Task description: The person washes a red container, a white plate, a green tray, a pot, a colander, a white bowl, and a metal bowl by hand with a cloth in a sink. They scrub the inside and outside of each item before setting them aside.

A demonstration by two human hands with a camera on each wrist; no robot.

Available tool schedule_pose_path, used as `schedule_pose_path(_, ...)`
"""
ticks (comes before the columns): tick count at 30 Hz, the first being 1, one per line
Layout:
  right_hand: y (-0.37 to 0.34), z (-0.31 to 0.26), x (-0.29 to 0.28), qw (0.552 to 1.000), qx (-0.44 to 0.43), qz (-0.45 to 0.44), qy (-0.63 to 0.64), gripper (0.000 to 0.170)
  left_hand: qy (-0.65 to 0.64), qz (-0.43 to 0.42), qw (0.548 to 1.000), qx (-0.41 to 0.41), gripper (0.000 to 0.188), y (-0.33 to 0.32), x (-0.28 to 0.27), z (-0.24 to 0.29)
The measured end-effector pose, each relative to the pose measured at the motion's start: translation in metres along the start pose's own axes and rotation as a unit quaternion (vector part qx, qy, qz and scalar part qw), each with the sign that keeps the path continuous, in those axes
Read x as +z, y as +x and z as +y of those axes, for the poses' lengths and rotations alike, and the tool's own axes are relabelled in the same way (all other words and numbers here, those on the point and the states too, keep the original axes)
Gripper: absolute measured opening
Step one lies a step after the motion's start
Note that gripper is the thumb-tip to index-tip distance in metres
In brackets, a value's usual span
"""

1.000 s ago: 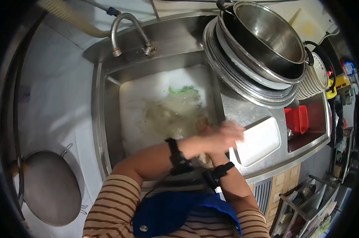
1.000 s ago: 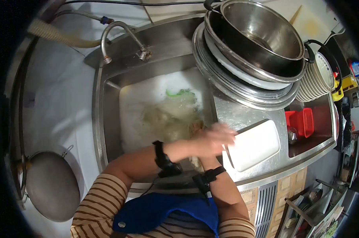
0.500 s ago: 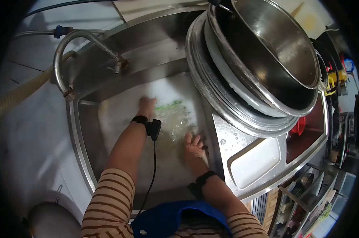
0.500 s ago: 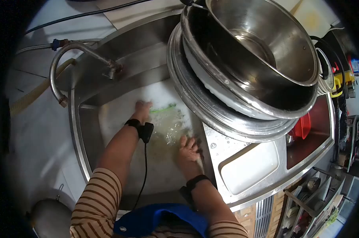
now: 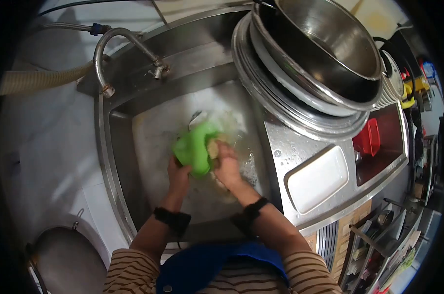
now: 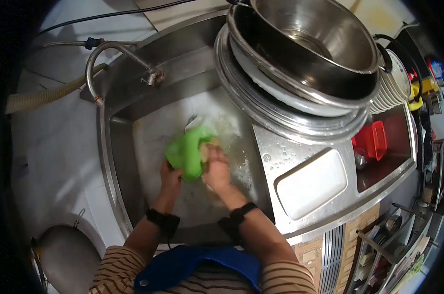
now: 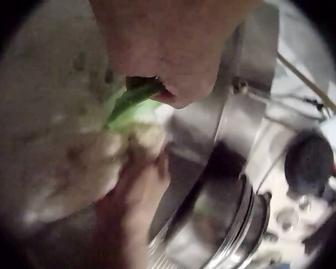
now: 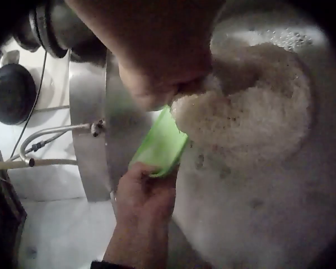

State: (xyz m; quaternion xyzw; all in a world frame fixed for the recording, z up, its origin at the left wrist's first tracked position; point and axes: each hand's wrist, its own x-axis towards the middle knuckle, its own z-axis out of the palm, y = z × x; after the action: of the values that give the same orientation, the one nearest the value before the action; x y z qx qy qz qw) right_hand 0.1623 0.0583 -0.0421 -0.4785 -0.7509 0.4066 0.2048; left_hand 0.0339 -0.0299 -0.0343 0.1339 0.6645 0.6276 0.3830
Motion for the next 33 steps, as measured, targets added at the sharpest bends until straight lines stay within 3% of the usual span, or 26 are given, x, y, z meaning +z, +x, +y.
schedule_pose_path(2,-0.001,-0.023,0.008,0.995,-0.020,-0.098,0.006,0.058,-0.010,-0.017,1.000,-0.001,0.031,-0.021,0.006,0.019)
schedule_pose_path(3,-0.004,-0.025,0.015,0.995,-0.023,-0.092,0.008,0.058,-0.100,-0.019,0.994,-0.029,0.033,-0.028,0.015,0.037)
schedule_pose_path(4,-0.011,-0.024,0.024,0.992,-0.098,-0.066,0.049,0.056,-0.188,-0.023,0.980,-0.060,0.035,-0.032,0.019,0.048)
schedule_pose_path(5,-0.022,-0.023,0.035,0.980,-0.171,-0.042,0.089,0.055,-0.187,-0.026,0.980,-0.059,0.035,-0.031,0.011,0.046)
schedule_pose_path(7,-0.048,-0.055,0.036,0.984,-0.160,-0.042,0.059,0.051,-0.224,-0.139,0.947,-0.182,0.040,-0.025,-0.006,0.041)
schedule_pose_path(8,-0.054,-0.066,0.033,0.987,-0.151,-0.042,0.031,0.047,-0.225,-0.143,0.947,-0.178,0.040,-0.028,-0.005,0.039)
schedule_pose_path(10,-0.037,-0.041,0.043,0.981,-0.185,-0.040,0.051,0.043,-0.174,-0.118,0.967,-0.142,0.037,-0.042,0.001,0.045)
schedule_pose_path(12,-0.011,-0.018,0.022,0.991,-0.054,-0.086,0.089,0.040,-0.167,-0.106,0.970,-0.141,0.035,-0.063,0.003,0.061)
schedule_pose_path(13,-0.008,-0.009,0.022,0.991,-0.058,-0.086,0.089,0.040,-0.063,-0.131,0.984,-0.102,0.034,-0.073,0.003,0.066)
schedule_pose_path(14,-0.007,0.002,0.020,0.996,-0.069,-0.052,-0.021,0.040,0.040,-0.157,0.985,-0.063,0.033,-0.081,0.003,0.066)
schedule_pose_path(15,-0.004,0.010,0.014,0.988,-0.075,-0.012,-0.136,0.039,0.033,-0.122,0.990,-0.059,0.034,-0.076,-0.006,0.044)
schedule_pose_path(17,-0.018,-0.013,0.006,0.988,-0.078,-0.130,-0.015,0.029,-0.142,-0.133,0.977,-0.086,0.035,-0.061,-0.014,0.036)
schedule_pose_path(18,-0.030,-0.008,0.034,0.969,-0.074,-0.170,0.160,0.032,-0.121,-0.123,0.981,-0.083,0.036,-0.046,-0.020,0.034)
schedule_pose_path(19,-0.046,-0.024,0.054,0.957,-0.262,-0.123,-0.019,0.043,-0.102,-0.109,0.986,-0.078,0.038,-0.033,-0.023,0.032)
schedule_pose_path(20,-0.060,-0.067,0.023,0.938,-0.302,-0.118,-0.121,0.049,-0.112,-0.086,0.987,-0.082,0.040,-0.032,-0.019,0.045)
schedule_pose_path(22,-0.064,-0.087,-0.003,0.953,-0.223,-0.202,-0.031,0.060,-0.122,-0.070,0.987,-0.078,0.042,-0.027,-0.014,0.061)
schedule_pose_path(24,-0.051,-0.070,0.024,0.970,-0.190,-0.150,-0.033,0.061,-0.105,-0.066,0.985,-0.123,0.047,-0.022,-0.016,0.053)
schedule_pose_path(25,-0.043,-0.068,0.027,0.982,-0.155,-0.106,-0.028,0.062,-0.128,-0.127,0.976,-0.123,0.048,-0.017,-0.017,0.049)
schedule_pose_path(29,-0.011,-0.049,0.017,0.985,-0.101,-0.129,0.050,0.050,-0.186,-0.203,0.944,-0.180,0.051,-0.005,-0.025,0.050)
schedule_pose_path(30,-0.002,-0.039,0.021,0.950,-0.036,-0.154,0.269,0.042,-0.093,-0.123,0.959,-0.239,0.054,0.002,-0.035,0.042)
schedule_pose_path(31,0.008,-0.030,0.023,0.864,0.031,-0.168,0.473,0.035,0.001,-0.043,0.955,-0.294,0.057,0.011,-0.045,0.033)
schedule_pose_path(32,0.013,-0.024,0.025,0.867,0.028,-0.163,0.470,0.035,0.000,-0.049,0.955,-0.291,0.057,0.020,-0.060,0.015)
schedule_pose_path(33,0.013,-0.018,0.028,0.860,0.035,-0.155,0.484,0.034,0.062,-0.144,0.976,-0.152,0.055,0.026,-0.081,-0.009)
